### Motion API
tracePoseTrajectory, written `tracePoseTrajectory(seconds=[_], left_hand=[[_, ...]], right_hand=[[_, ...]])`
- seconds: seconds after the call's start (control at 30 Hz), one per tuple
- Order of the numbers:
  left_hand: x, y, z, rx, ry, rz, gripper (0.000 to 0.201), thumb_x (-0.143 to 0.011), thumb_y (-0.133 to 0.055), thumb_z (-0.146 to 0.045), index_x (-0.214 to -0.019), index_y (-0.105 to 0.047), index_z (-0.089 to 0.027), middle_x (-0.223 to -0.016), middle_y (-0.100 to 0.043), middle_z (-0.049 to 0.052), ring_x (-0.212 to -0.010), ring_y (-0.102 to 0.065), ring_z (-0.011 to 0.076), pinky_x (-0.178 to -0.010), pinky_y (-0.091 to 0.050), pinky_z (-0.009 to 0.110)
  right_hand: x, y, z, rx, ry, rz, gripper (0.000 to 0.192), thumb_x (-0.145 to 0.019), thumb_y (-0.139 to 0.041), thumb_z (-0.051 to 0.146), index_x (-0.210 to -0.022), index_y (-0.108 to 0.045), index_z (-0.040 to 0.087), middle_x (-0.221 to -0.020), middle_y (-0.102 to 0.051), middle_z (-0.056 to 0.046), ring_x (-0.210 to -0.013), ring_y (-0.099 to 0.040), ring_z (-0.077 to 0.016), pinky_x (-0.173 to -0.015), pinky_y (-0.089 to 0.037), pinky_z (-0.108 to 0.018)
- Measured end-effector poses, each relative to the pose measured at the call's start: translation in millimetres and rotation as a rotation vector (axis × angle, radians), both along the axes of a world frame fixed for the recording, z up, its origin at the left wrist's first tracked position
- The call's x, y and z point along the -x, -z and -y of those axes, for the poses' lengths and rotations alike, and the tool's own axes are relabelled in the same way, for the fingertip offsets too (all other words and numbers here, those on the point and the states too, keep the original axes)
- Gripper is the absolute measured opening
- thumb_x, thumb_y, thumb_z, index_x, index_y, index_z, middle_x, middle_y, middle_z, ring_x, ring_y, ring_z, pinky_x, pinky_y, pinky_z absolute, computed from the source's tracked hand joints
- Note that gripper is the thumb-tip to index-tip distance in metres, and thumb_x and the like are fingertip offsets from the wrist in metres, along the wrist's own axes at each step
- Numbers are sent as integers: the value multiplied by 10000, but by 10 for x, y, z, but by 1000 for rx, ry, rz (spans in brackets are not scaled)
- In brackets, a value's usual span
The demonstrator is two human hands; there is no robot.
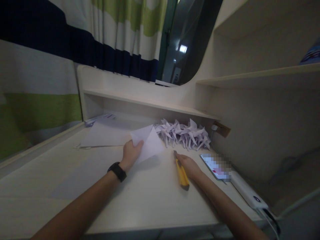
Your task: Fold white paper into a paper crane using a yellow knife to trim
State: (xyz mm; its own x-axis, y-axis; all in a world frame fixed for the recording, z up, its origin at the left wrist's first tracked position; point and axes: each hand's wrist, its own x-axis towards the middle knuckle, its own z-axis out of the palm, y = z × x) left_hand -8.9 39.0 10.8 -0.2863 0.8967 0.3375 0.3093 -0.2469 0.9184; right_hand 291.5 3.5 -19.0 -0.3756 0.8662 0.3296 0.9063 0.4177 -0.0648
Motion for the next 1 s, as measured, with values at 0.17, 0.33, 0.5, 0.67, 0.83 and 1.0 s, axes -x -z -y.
tracePoseTrajectory(seconds=[0.17, 0.33, 0.5, 0.67, 0.83, 1.0], left_hand=[[-17, 17, 14, -15, 56, -49, 317, -771, -598, -330, -959, -679, -89, -992, -720, 171, -923, -683, 285, -778, -534, 362], [-124, 38, 104, -10, 217, -150, 293, -757, -590, -300, -941, -666, -85, -920, -724, 159, -906, -670, 293, -794, -523, 363], [-199, 151, 128, -1, 422, -142, 259, -753, -568, -296, -875, -680, -96, -878, -730, 123, -822, -671, 281, -734, -533, 356], [-204, 179, 136, -5, 509, -123, 266, -753, -567, -277, -895, -688, -88, -854, -732, 106, -830, -666, 266, -758, -525, 345], [-207, 176, 127, 43, 490, -79, 269, -738, -601, -268, -902, -688, -74, -908, -730, 134, -907, -657, 285, -826, -508, 365], [-209, 146, 129, 85, 510, 156, 323, -720, -662, -299, -959, -677, -82, -997, -716, 148, -919, -666, 289, -813, -526, 374]], right_hand=[[-30, -44, -139, 13, -64, 126, 397, -847, -432, 53, -1203, -584, 142, -1153, -669, -142, -1053, -637, -235, -916, -465, -312], [-41, -56, -206, 25, -64, 242, 431, -849, -406, 28, -1237, -573, 113, -1170, -658, -159, -1092, -617, -252, -949, -454, -335], [-79, -59, -254, 74, -59, 185, 445, -848, -437, 52, -1262, -570, 147, -1242, -624, -130, -1133, -600, -244, -971, -443, -324], [-106, -101, -256, 111, -54, 239, 517, -838, -439, 76, -1339, -509, 177, -1339, -549, -113, -1186, -562, -241, -993, -417, -317], [19, -223, -208, 110, 102, 205, 570, -840, -477, 143, -1406, -419, 184, -1294, -585, -138, -1126, -597, -264, -921, -447, -329], [429, -345, -217, -8, 189, -516, 452, -893, -476, 376, -1285, -552, 163, -1047, -715, -118, -959, -672, -257, -850, -488, -354]])
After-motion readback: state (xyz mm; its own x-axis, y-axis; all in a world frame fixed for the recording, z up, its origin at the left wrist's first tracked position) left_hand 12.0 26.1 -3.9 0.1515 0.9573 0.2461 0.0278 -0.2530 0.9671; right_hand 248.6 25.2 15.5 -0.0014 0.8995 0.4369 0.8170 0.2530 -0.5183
